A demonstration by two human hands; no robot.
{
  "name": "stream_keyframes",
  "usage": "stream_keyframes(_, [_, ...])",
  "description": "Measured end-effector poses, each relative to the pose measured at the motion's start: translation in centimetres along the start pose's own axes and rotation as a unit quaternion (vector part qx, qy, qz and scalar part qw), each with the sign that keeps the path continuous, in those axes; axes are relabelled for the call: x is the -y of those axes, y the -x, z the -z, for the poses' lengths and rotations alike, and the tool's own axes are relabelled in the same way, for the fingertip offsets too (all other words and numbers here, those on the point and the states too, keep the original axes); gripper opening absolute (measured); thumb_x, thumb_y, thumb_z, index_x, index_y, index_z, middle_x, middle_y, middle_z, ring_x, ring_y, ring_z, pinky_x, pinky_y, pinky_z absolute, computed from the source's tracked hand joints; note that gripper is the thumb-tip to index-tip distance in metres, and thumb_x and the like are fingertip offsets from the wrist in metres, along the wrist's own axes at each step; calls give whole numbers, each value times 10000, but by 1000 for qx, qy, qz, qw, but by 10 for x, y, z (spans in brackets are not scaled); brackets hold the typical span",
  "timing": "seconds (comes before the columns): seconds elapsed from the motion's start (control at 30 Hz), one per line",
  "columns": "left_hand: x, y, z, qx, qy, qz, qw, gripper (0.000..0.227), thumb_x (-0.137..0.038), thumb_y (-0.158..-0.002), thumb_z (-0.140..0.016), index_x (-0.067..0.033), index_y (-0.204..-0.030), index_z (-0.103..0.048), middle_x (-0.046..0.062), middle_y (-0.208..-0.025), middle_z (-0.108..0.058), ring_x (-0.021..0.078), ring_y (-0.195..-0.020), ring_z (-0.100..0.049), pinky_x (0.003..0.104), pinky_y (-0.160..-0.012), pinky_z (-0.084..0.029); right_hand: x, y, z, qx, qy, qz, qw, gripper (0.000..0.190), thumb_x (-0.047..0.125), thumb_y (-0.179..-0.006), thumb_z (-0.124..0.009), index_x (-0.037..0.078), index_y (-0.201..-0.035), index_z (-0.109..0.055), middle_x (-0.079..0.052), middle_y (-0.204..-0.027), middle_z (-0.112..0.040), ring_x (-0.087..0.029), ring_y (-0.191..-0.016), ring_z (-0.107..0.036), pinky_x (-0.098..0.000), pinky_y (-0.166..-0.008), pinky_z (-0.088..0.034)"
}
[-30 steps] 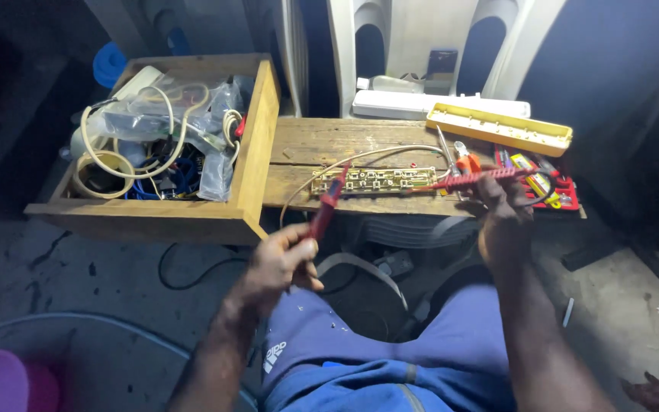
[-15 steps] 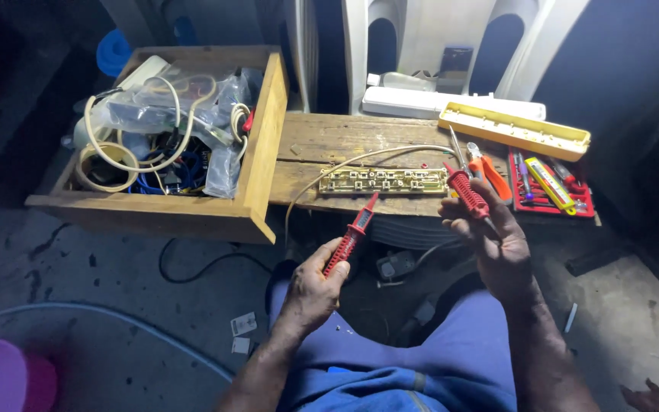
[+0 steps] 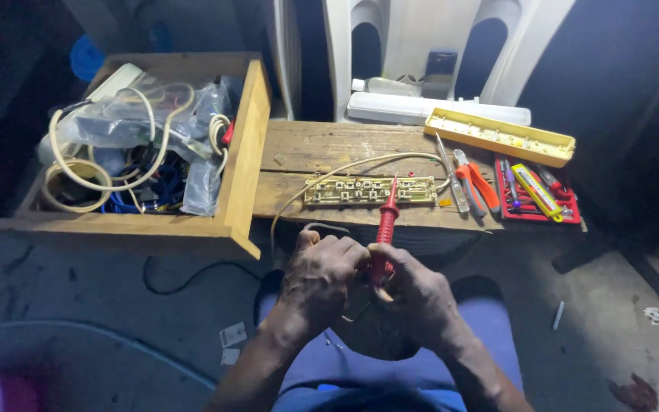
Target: Testing the internal components of a power strip using a multimeter to check for continuity or voltage.
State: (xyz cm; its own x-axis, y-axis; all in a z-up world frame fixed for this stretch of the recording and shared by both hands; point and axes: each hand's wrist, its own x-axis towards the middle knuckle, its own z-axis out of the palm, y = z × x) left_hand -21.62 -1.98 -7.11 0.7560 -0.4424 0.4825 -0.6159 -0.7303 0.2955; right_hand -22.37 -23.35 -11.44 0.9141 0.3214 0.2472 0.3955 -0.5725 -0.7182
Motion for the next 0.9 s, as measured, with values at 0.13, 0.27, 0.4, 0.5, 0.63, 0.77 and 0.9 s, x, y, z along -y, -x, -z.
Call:
stream_keyframes(0.13, [-13,6,8,-25,-26,-44,998,159,-162,-985,-567,-197,-1065,-699,-22,-935,-670,236,-860,-601,482,-1043,-342,10,4,-9,-83,-36,1,996,464,140,-885,-793,209,-1333,-694,15,-1261,-802,-106,-932,-793,-245,-848,-614])
stream_keyframes(0.27, [-26,33,-18,-196,-12,164,967,743,-381,-775,-961,-176,-1366,-561,87,-1424,-537,281,-1366,-550,479,-1204,-373,15,10,-17,-175,-46,49,982,435,249,-905,-814,173,-1309,-673,-30,-1139,-771,-137,-865,-770,-261,-735,-601])
stream_keyframes(0.4, [-33,49,-60,-240,456,411,752,884,-74,-775,-932,-107,-1472,-390,55,-1072,-583,115,-721,-667,216,-710,-585,44,11,-28,-241,-40,67,967,421,305,-856,-819,160,-1214,-653,-24,-982,-743,-118,-699,-720,-243,-638,-583])
stream_keyframes(0.5, [-41,41,-37,-89,395,380,832,370,-267,-956,-732,-136,-1300,-775,-5,-1126,-739,110,-1014,-761,233,-894,-597,31,13,-31,-205,-88,112,968,458,294,-855,-816,104,-1235,-648,-52,-1021,-764,-175,-832,-776,-277,-786,-624])
stream_keyframes(0.63, [-37,29,-27,-105,454,363,807,271,-213,-981,-692,-64,-1195,-769,71,-1111,-760,152,-910,-825,255,-795,-697,12,14,-28,-225,-31,101,968,355,251,-930,-790,105,-1237,-690,-94,-1123,-817,-204,-933,-836,-304,-814,-671])
stream_keyframes(0.77, [-18,36,-50,-171,492,435,735,237,-218,-1000,-677,-65,-1167,-748,88,-956,-813,150,-747,-719,273,-688,-566,-26,14,-1,-289,-109,10,951,110,201,-1012,-666,141,-1085,-722,-113,-1120,-730,-203,-925,-778,-316,-838,-626])
stream_keyframes(0.9, [-8,33,-52,-226,572,494,615,330,-264,-1003,-635,-33,-1236,-670,234,-952,-829,273,-623,-747,316,-531,-550,-35,-4,36,-443,-340,-240,794,533,473,-987,-599,41,-1300,-603,-221,-770,-705,-258,-605,-694,-320,-604,-562])
